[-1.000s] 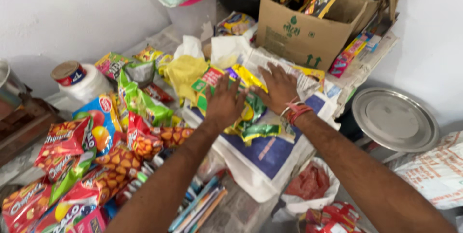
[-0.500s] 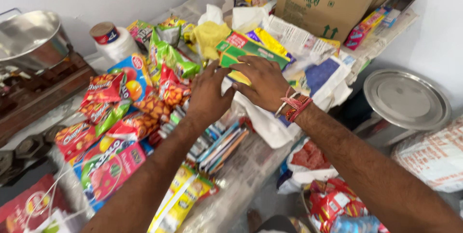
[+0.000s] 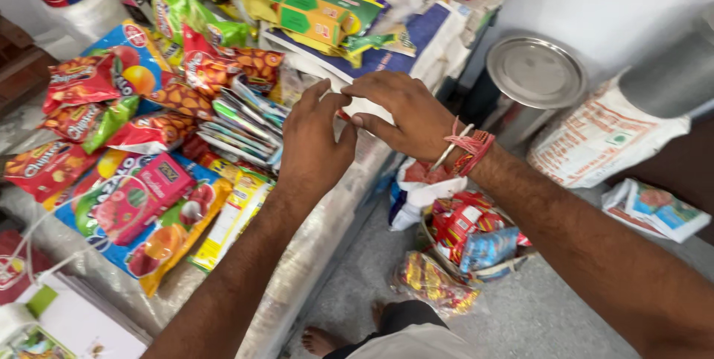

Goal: The person sits on the floor and organizes small snack packets into a red box, then places the box on a glass display counter. They also gather larger snack packets from the floor and place them into a plastic bag.

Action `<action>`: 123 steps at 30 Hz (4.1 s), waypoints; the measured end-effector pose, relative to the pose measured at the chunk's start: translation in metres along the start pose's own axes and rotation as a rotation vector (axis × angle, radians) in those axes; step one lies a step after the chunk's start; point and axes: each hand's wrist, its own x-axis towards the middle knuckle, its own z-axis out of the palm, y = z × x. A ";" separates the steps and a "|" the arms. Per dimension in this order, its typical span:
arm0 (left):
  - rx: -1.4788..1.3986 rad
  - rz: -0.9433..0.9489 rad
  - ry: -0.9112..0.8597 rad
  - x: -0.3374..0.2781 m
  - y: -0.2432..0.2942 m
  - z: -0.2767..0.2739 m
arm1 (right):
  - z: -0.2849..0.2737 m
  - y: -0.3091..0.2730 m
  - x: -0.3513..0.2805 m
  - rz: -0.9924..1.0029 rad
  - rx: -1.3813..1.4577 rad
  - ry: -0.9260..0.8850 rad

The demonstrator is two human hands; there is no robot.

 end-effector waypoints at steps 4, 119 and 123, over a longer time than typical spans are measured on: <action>-0.053 0.042 -0.021 -0.020 0.048 0.029 | -0.036 0.004 -0.056 0.045 -0.015 -0.005; -0.943 -0.755 1.635 -0.590 0.468 -0.213 | -0.108 -0.474 -0.257 0.318 1.871 -0.150; -0.913 -0.817 1.694 -0.670 0.458 -0.244 | -0.094 -0.558 -0.271 0.098 1.861 -0.197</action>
